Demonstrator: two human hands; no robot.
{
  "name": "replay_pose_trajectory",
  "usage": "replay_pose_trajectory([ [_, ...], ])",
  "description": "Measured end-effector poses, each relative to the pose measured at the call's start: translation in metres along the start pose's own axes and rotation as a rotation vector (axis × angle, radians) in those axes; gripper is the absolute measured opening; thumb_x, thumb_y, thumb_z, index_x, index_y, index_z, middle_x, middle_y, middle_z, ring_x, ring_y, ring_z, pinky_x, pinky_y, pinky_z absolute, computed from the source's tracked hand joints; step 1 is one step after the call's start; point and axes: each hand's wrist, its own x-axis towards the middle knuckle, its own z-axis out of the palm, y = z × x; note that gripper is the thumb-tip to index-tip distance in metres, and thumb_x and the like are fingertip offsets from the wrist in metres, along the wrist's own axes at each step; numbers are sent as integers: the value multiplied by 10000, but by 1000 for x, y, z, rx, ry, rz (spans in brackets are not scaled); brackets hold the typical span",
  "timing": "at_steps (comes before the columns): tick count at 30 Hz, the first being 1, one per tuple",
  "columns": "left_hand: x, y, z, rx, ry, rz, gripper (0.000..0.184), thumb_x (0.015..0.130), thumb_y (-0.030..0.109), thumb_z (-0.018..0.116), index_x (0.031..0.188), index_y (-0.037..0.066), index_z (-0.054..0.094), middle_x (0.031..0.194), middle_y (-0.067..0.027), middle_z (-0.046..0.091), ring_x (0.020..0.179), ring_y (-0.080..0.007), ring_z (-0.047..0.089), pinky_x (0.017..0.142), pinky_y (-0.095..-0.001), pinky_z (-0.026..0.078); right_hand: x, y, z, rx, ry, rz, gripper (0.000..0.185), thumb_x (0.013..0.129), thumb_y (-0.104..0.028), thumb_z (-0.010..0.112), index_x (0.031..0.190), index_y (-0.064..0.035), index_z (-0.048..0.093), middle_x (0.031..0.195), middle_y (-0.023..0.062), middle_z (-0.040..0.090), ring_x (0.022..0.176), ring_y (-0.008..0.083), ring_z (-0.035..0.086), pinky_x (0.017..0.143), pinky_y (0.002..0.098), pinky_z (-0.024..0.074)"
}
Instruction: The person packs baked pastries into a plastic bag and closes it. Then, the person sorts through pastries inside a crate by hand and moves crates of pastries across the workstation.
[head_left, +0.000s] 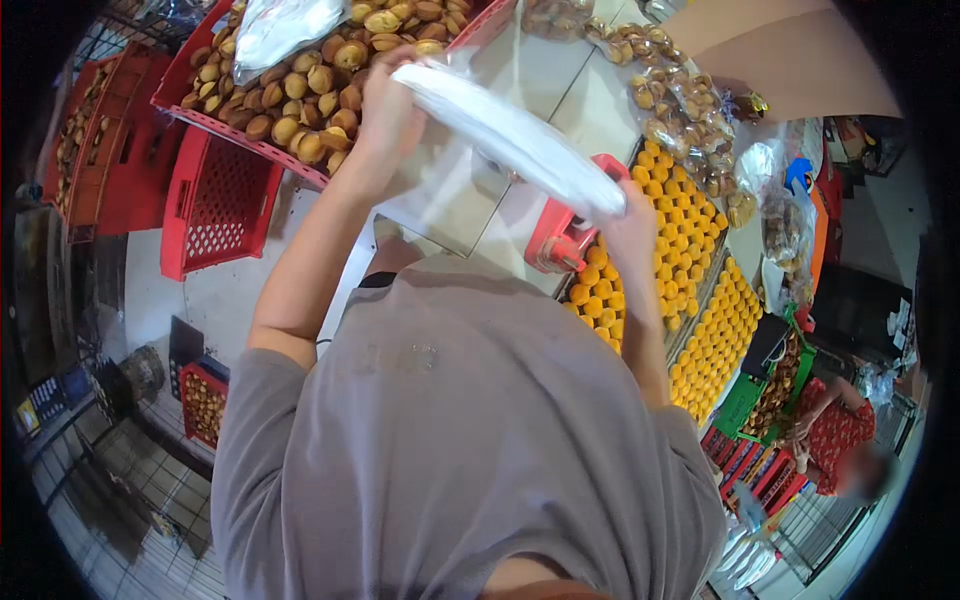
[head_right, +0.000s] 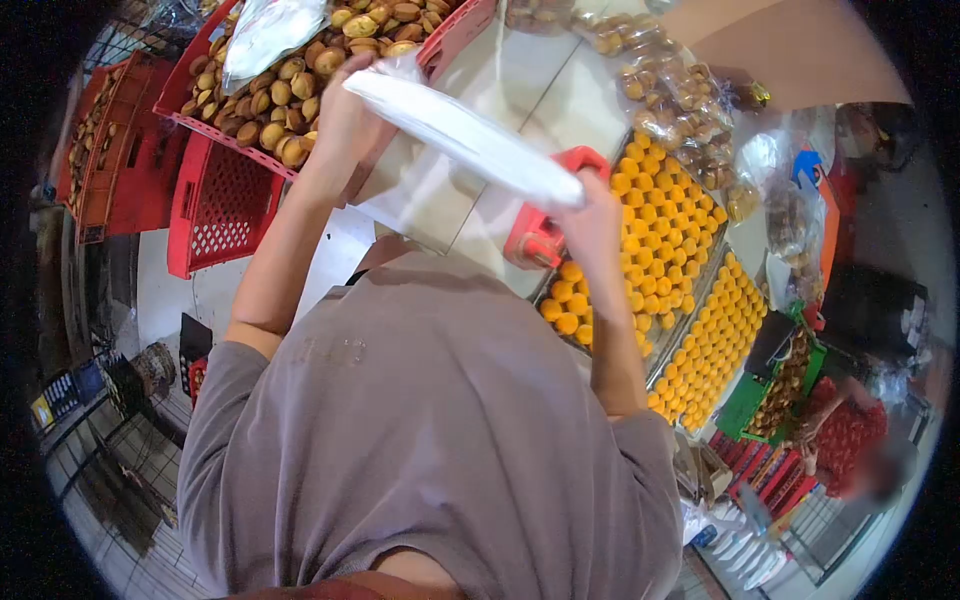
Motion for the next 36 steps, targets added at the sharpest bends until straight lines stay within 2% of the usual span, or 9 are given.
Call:
replay_pose_trajectory([
  [4, -43, 32, -1, 452, -717, -222, 254, 665, -2, 419, 864, 55, 567, 742, 7, 506, 667, -71, 475, 565, -206, 372, 51, 73, 23, 959, 482, -19, 330, 752, -81, 529, 1059, 21, 462, 962, 76, 540, 863, 169, 533, 756, 313, 433],
  [7, -28, 34, -14, 1239, -914, 210, 120, 650, 23, 480, 683, 19, 594, 663, -67, 506, 648, -191, 510, 618, -294, 411, 54, 62, 1, 1626, -34, 343, 309, 799, -165, 459, 1081, -41, 461, 954, 124, 551, 785, 257, 561, 860, 382, 381],
  [9, -16, 21, -29, 1681, -542, 563, 100, 648, 48, 515, 690, 8, 597, 785, -137, 486, 761, -281, 505, 683, -355, 434, 43, 56, -4, 1841, -764, -199, 360, 751, -55, 449, 1111, -64, 454, 904, 110, 583, 790, 255, 567, 836, 384, 403],
  [11, -15, 22, -45, 1791, -512, 648, 99, 669, 63, 503, 683, 7, 583, 810, -129, 470, 804, -288, 487, 688, -348, 430, 30, 23, -11, 1701, -634, -136, 370, 720, -15, 443, 1079, -81, 503, 795, 108, 604, 758, 238, 580, 769, 362, 438],
  [13, -31, 27, -46, 2047, -598, 678, 92, 639, 57, 527, 681, 5, 590, 902, -107, 442, 881, -267, 445, 663, -336, 457, 40, 16, -9, 87, -351, -373, 273, 765, -122, 510, 1022, -40, 547, 761, 91, 608, 688, 175, 574, 667, 297, 445],
  [16, -68, 11, -61, 2343, -776, 579, 80, 629, 101, 540, 652, 63, 606, 896, -46, 451, 887, -213, 424, 684, -310, 412, 65, 19, 31, -353, -326, -370, 267, 719, -161, 571, 947, -21, 567, 771, 165, 594, 717, 275, 586, 668, 359, 450],
  [25, -92, 0, -72, 2214, -1227, 504, 201, 636, 220, 552, 765, 118, 667, 1332, 22, 255, 1260, -213, 128, 1018, -464, 31, 139, 20, 127, -737, -530, -619, 290, 629, -243, 628, 783, -1, 586, 734, 165, 590, 701, 301, 585, 629, 398, 469],
  [30, -66, -60, -47, 2024, -1348, 863, 96, 600, 155, 532, 627, 142, 624, 708, -17, 582, 942, -172, 505, 1036, -423, 65, 186, 26, 104, -876, -428, -650, 163, 629, -148, 598, 742, -30, 606, 725, 130, 601, 686, 270, 590, 630, 358, 479],
  [36, -80, -86, -65, 1957, -1394, 362, 282, 624, 214, 569, 887, 120, 534, 462, -49, 488, 438, -236, 522, 699, -341, 412, 203, 26, 94, -63, -916, -671, 132, 675, -85, 556, 779, -40, 624, 700, 81, 610, 706, 219, 578, 659, 278, 450],
])
